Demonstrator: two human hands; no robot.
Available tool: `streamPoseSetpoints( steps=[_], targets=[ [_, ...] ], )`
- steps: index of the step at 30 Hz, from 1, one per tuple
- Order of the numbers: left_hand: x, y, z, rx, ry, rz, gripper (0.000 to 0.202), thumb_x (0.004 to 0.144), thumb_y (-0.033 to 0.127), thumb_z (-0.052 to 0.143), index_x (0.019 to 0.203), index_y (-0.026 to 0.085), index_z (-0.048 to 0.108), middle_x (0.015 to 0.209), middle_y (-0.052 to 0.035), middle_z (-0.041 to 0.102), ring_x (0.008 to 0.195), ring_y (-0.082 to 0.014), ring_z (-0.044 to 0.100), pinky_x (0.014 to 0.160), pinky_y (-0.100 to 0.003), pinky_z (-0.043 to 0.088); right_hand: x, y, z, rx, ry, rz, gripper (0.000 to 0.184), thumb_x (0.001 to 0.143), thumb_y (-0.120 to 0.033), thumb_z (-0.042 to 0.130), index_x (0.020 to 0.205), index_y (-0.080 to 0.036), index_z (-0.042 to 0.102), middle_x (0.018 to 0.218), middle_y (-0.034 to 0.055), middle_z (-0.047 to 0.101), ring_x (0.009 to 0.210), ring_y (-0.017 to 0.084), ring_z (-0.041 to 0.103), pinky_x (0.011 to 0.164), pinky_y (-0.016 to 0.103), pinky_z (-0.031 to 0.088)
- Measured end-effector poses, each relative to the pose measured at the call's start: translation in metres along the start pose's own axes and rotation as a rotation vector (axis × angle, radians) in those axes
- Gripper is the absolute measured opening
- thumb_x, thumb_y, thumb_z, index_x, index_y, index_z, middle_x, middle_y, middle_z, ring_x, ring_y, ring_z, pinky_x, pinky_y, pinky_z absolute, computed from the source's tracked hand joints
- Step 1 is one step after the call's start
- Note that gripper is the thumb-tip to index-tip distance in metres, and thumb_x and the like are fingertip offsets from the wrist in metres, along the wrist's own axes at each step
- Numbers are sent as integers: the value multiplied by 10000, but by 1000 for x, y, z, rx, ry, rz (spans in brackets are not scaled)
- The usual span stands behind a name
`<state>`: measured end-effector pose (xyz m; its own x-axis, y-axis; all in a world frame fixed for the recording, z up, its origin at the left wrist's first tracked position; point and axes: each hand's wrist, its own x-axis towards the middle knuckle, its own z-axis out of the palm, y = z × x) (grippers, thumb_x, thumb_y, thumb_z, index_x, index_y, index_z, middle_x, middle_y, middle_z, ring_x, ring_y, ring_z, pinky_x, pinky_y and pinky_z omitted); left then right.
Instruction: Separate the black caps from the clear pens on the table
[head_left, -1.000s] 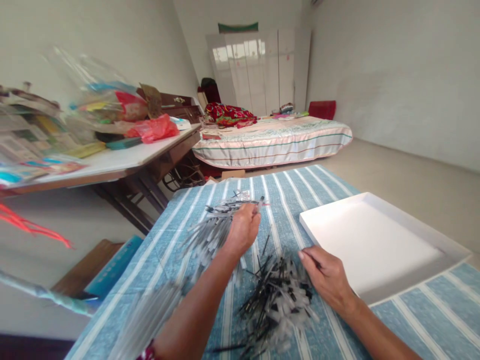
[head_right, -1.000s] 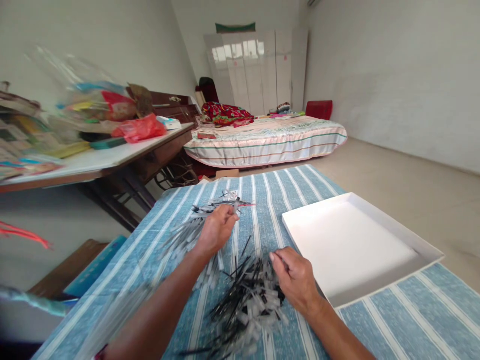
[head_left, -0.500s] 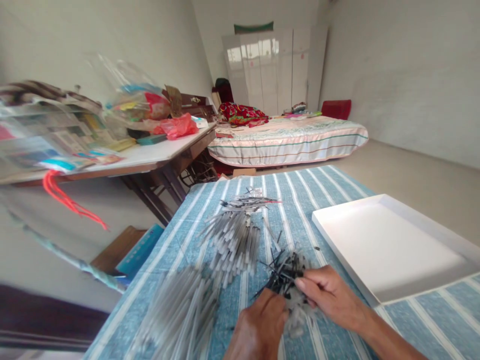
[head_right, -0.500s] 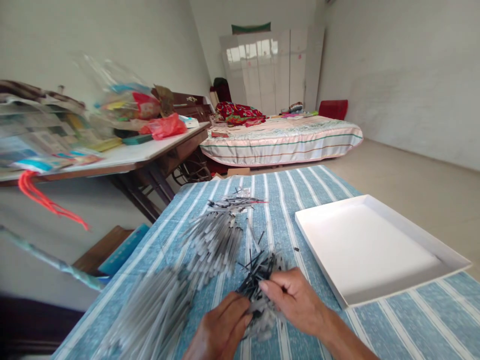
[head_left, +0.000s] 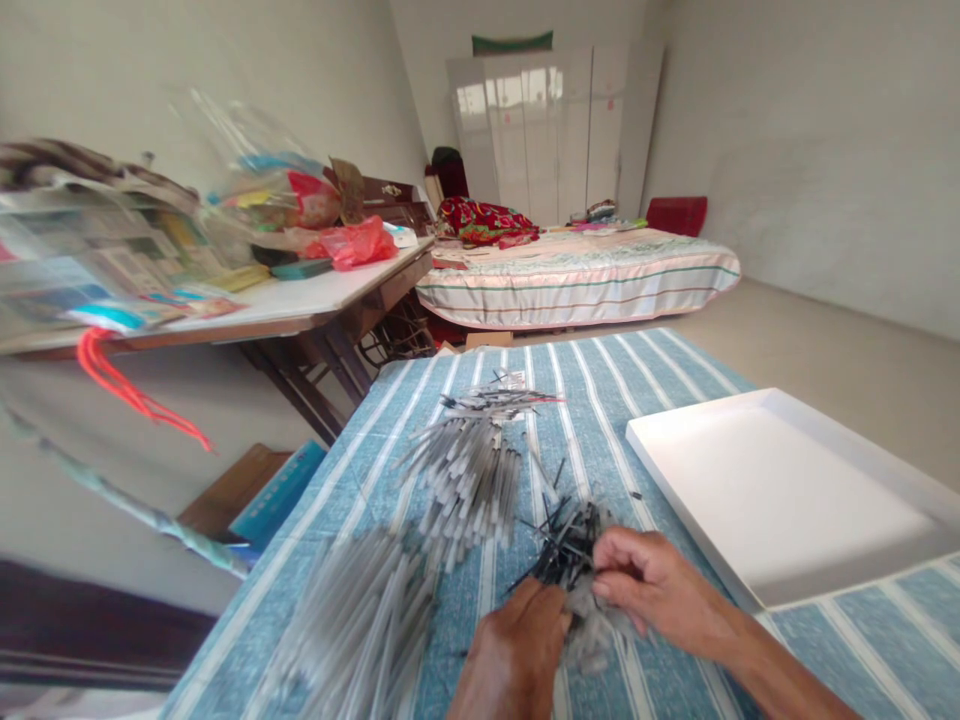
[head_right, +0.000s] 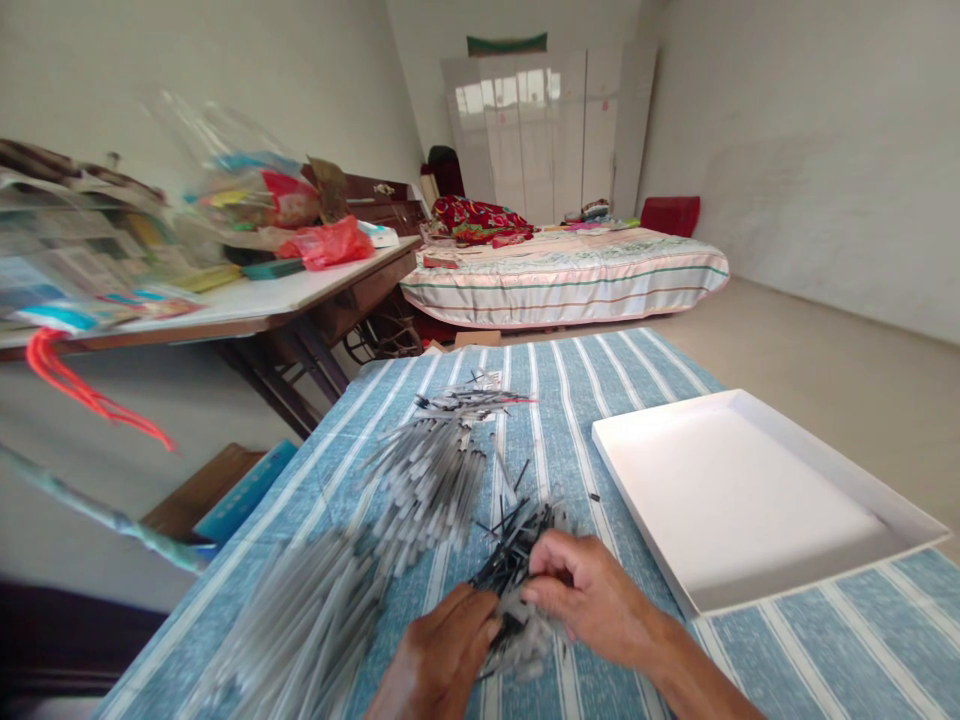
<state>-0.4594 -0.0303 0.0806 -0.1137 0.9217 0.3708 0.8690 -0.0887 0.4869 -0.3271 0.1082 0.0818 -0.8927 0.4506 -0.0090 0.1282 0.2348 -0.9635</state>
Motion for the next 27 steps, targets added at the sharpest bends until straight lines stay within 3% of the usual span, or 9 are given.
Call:
streamPoseSetpoints(
  steps=[6, 10, 15, 19, 20, 24, 27],
  targets=[
    [-2, -2, 2, -47, 7, -70, 222, 872, 234, 338, 728, 197, 504, 657, -15, 508, 569, -108, 519, 479, -166, 402, 0, 3, 1, -103, -3, -118, 367, 865, -374, 405, 573, -156, 450, 490, -49, 439, 429, 53, 410, 418, 154, 309],
    [-4, -4, 4, -45, -4, -118, 207, 865, 236, 344, 724, 196, 491, 665, -16, 495, 526, -99, 493, 478, -170, 401, -1, 3, 2, 82, -62, 16, 233, 827, -397, 477, 842, -166, 501, 556, -69, 483, 353, 34, 363, 338, 139, 275],
    [-3, -1, 1, -45, -11, -158, 200, 858, 216, 359, 707, 198, 487, 673, -18, 496, 539, -101, 493, 490, -169, 404, -1, 2, 1, 3, 8, -38, 380, 862, -398, 413, 577, -150, 452, 479, -54, 455, 353, 31, 391, 355, 139, 269],
    [1, 7, -5, -50, -77, -201, 195, 862, 185, 356, 730, 194, 499, 716, -26, 514, 575, -105, 505, 543, -177, 420, 0, 5, 1, 143, -74, 73, 247, 824, -406, 481, 884, -167, 492, 548, -70, 519, 310, 30, 372, 319, 136, 270],
    [1, 9, -7, -50, -88, -213, 193, 861, 178, 358, 733, 193, 501, 725, -29, 517, 587, -107, 509, 552, -179, 421, 0, 6, 1, 142, -63, 80, 254, 818, -410, 488, 883, -164, 496, 542, -71, 516, 305, 28, 366, 314, 134, 267],
    [3, 13, -10, -59, -109, -241, 200, 857, 157, 366, 715, 186, 504, 719, -32, 520, 601, -116, 514, 552, -184, 416, 1, 8, 2, 97, -37, 48, 340, 844, -422, 432, 638, -152, 460, 480, -60, 489, 298, 21, 369, 308, 129, 240],
    [4, 15, -11, -57, -143, -256, 223, 863, 143, 344, 714, 179, 506, 734, -39, 527, 620, -123, 520, 572, -196, 414, 1, 8, 1, 182, -94, 96, 266, 804, -420, 506, 870, -163, 483, 530, -70, 528, 295, 27, 387, 297, 126, 267]
  ],
)
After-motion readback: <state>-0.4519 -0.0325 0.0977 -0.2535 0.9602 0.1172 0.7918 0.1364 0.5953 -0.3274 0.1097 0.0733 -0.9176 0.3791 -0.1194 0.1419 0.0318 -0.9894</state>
